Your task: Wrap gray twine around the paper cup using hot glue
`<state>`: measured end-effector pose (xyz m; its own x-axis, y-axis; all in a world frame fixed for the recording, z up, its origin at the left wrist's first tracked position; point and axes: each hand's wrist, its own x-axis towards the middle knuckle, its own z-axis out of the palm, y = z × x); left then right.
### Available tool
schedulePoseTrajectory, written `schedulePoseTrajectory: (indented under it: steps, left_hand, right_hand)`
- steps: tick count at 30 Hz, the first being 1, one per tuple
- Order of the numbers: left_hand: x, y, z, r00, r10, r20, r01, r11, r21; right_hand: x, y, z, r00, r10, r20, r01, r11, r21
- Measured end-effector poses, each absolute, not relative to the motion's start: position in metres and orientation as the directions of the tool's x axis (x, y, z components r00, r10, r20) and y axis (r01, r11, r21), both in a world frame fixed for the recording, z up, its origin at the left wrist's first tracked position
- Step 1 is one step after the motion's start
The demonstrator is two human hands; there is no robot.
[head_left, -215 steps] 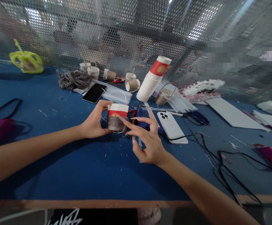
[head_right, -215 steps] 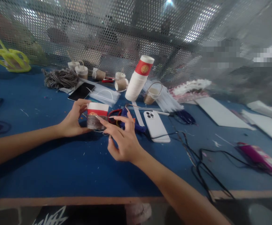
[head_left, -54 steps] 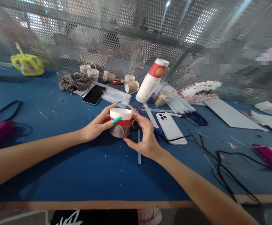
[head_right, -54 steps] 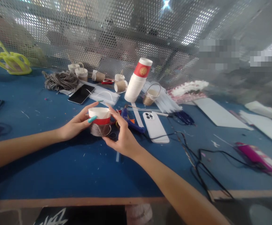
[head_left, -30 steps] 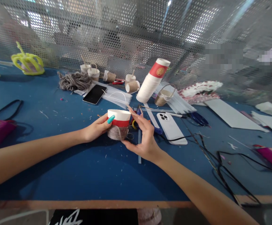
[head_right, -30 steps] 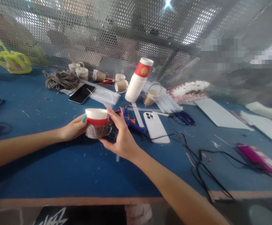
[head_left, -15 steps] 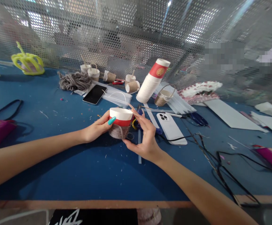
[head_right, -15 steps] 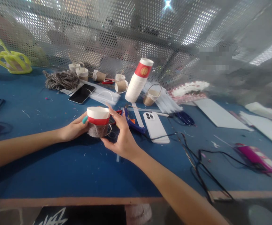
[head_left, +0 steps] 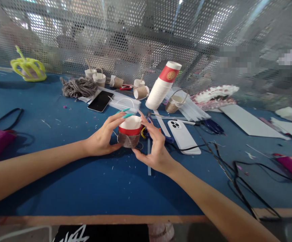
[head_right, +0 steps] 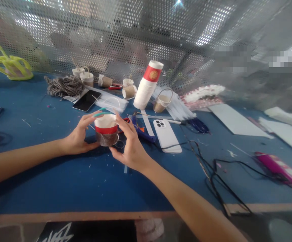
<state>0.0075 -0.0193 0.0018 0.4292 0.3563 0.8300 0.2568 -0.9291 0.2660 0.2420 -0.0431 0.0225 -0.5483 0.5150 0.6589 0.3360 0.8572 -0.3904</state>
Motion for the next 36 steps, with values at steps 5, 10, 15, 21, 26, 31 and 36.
schedulePoseTrajectory:
  steps: [5,10,15,21,26,31,36]
  left_hand:
    - [0.008,-0.015,-0.007,0.317,0.423,0.849,0.278,-0.897,0.344]
    - [0.009,-0.009,-0.012,0.197,0.498,0.845,0.255,-0.858,0.446]
    - [0.008,-0.006,-0.016,0.141,0.518,0.844,0.253,-0.843,0.475]
    - [0.009,-0.006,-0.015,0.155,0.529,0.834,0.244,-0.839,0.487]
    - [0.01,-0.007,-0.014,0.109,0.603,0.79,0.195,-0.792,0.578]
    - [0.011,-0.009,-0.01,0.092,0.68,0.727,0.141,-0.732,0.667]
    - [0.012,-0.013,-0.002,0.106,0.698,0.708,0.057,-0.715,0.697]
  right_hand:
    - [0.243,-0.051,0.031,-0.531,0.434,0.728,0.287,0.9,-0.328]
    - [0.247,-0.058,0.04,-0.58,0.362,0.73,0.358,0.918,-0.171]
    - [0.245,-0.058,0.045,-0.698,0.301,0.649,0.35,0.935,-0.057]
    - [0.246,-0.065,0.045,-0.762,0.124,0.635,0.194,0.98,0.042]
    - [0.27,-0.045,0.049,-0.623,0.19,0.759,0.311,0.95,0.018]
    - [0.31,-0.003,0.069,-0.451,0.788,0.42,0.737,0.594,-0.323]
    - [0.322,0.009,0.066,-0.492,0.867,0.079,0.818,0.492,-0.298]
